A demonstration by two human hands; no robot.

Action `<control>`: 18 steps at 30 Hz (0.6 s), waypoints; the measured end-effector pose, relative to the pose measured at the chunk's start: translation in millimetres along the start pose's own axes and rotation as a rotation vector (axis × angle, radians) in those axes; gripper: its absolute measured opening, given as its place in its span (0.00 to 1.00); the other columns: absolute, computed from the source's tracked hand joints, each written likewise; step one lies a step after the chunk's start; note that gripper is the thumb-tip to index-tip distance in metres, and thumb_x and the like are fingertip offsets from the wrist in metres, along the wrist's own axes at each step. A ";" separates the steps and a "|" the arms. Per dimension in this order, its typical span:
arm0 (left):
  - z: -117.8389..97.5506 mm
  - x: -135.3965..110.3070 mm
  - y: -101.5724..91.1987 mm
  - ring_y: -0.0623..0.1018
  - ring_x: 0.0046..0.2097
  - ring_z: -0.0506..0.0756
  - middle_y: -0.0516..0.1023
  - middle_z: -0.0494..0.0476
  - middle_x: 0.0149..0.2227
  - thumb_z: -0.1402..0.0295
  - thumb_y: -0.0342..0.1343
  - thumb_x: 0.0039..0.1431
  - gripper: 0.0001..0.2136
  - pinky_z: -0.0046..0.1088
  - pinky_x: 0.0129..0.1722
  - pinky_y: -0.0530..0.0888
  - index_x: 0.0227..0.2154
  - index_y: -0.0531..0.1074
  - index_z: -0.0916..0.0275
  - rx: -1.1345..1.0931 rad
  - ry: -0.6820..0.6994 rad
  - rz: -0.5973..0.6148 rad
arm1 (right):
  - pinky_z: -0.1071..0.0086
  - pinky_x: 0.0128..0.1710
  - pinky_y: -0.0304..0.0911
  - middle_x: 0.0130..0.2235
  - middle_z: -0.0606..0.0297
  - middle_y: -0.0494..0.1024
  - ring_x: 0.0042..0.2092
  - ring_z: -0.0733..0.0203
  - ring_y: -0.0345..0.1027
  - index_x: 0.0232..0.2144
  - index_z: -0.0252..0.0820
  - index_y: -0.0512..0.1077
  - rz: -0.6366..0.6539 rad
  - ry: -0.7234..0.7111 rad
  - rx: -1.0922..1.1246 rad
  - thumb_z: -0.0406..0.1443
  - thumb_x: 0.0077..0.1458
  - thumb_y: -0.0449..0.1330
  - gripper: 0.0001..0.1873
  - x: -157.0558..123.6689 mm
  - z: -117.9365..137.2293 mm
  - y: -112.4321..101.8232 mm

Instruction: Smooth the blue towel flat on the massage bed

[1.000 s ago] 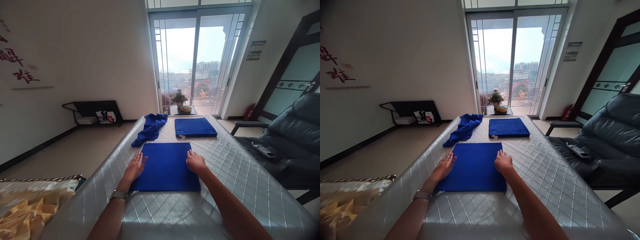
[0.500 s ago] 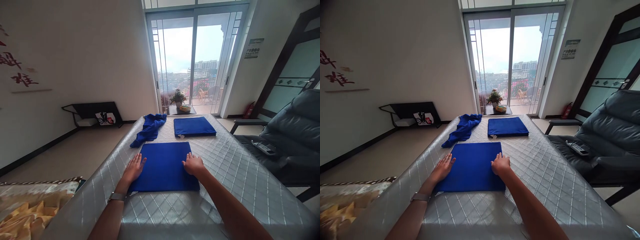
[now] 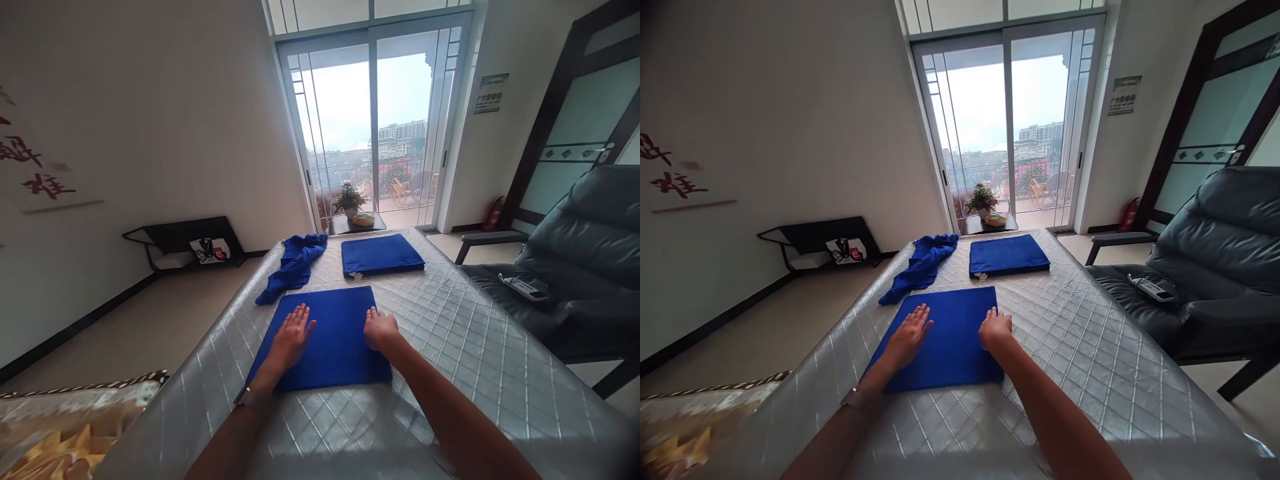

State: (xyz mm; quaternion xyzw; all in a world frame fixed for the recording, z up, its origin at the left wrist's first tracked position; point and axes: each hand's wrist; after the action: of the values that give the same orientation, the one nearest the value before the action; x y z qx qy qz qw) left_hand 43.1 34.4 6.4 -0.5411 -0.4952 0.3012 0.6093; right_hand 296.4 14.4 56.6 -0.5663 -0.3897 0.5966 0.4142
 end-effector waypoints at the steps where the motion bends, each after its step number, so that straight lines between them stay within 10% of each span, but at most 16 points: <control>1: -20.3 4.1 1.2 0.56 0.70 0.59 0.57 0.64 0.69 0.52 0.31 0.72 0.30 0.45 0.68 0.57 0.67 0.57 0.65 -0.019 0.071 0.037 | 0.48 0.64 0.49 0.72 0.50 0.44 0.70 0.46 0.45 0.71 0.40 0.47 -0.005 -0.001 0.001 0.33 0.61 0.52 0.38 0.5 -0.1 0.6; 7: -118.2 23.8 18.3 0.56 0.70 0.57 0.59 0.65 0.68 0.59 0.28 0.74 0.28 0.42 0.68 0.57 0.67 0.57 0.68 -0.109 0.331 0.070 | 0.53 0.63 0.55 0.71 0.51 0.48 0.69 0.50 0.49 0.70 0.42 0.50 -0.044 -0.035 0.008 0.31 0.61 0.54 0.37 2.0 -9.3 1.9; 18: -116.8 13.7 27.0 0.55 0.71 0.57 0.58 0.62 0.69 0.63 0.28 0.73 0.26 0.42 0.69 0.56 0.68 0.56 0.65 -0.092 0.332 0.082 | 0.50 0.63 0.55 0.71 0.51 0.47 0.70 0.48 0.47 0.70 0.40 0.50 -0.068 -0.032 0.066 0.33 0.62 0.53 0.36 11.4 -9.1 12.2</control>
State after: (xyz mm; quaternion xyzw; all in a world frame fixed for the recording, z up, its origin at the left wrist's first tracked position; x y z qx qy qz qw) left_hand 160.7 10.9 -6.9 -0.6305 -0.3786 0.2094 0.6444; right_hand 304.7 20.7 40.8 -0.5292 -0.3956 0.6034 0.4465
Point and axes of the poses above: each hand's wrist, its own x-axis towards the middle knuckle, its own y-axis out of the palm, z = x × y
